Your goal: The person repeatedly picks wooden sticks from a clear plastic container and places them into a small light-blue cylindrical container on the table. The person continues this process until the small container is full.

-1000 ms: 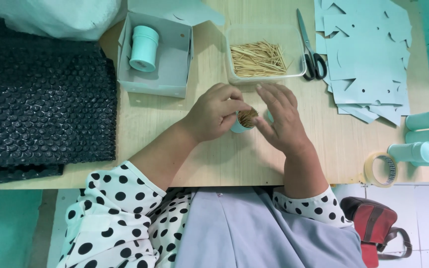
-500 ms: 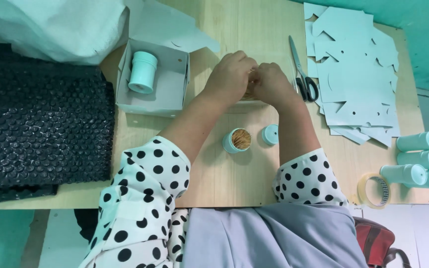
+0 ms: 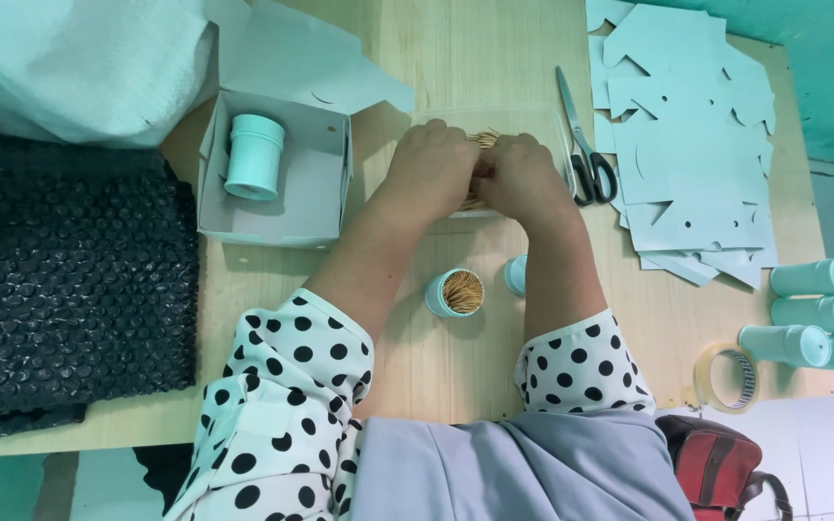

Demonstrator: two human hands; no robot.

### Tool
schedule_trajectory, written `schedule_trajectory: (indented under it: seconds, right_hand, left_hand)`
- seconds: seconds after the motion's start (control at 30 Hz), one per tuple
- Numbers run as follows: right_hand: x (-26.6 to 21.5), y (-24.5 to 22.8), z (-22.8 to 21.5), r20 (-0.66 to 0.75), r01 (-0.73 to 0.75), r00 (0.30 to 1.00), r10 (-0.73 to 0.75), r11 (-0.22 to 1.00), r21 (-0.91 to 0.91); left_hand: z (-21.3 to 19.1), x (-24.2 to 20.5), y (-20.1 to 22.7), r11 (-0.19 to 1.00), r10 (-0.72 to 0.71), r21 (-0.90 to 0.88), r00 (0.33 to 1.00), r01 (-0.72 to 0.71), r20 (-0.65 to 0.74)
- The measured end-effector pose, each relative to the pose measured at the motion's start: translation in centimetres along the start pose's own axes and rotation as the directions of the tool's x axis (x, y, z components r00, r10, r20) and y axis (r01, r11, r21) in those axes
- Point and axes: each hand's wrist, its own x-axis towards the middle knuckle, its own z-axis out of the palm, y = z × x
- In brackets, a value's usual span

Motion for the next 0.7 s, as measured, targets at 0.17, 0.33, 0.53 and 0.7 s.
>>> schedule_trajectory:
  seconds: [0.17, 0.33, 0.53, 0.7]
  right_hand:
    - [-0.3, -0.4, -0.6, -0.008, -0.003, 1.0, 0.004, 1.0, 0.028]
    - [-0.6, -0.5, -0.3, -0.017, -0.011, 1.0, 0.013, 0.996, 0.086]
    - [-0.8, 0.4, 0.9, -0.07, 0.009, 0.998, 0.012, 0.958, 0.288]
    - [-0.6, 1.5, 0.6, -0.258, 0.108, 0.966, -0.004, 0.915, 0.389]
  left_hand:
    - [0.4, 0.1, -0.1, 0.996, 0.017, 0.09, 0.996, -0.024, 0.083]
    - [0.1, 0.3, -0.1, 0.997, 0.007, 0.08, 0.996, -0.014, 0.09]
    - [-2.0, 0.1, 0.5, 0.998, -0.046, -0.05, 0.999, 0.046, 0.011]
    - [-4.1, 0.3, 1.0, 0.951, -0.146, -0.289, 0.985, 0.113, -0.096]
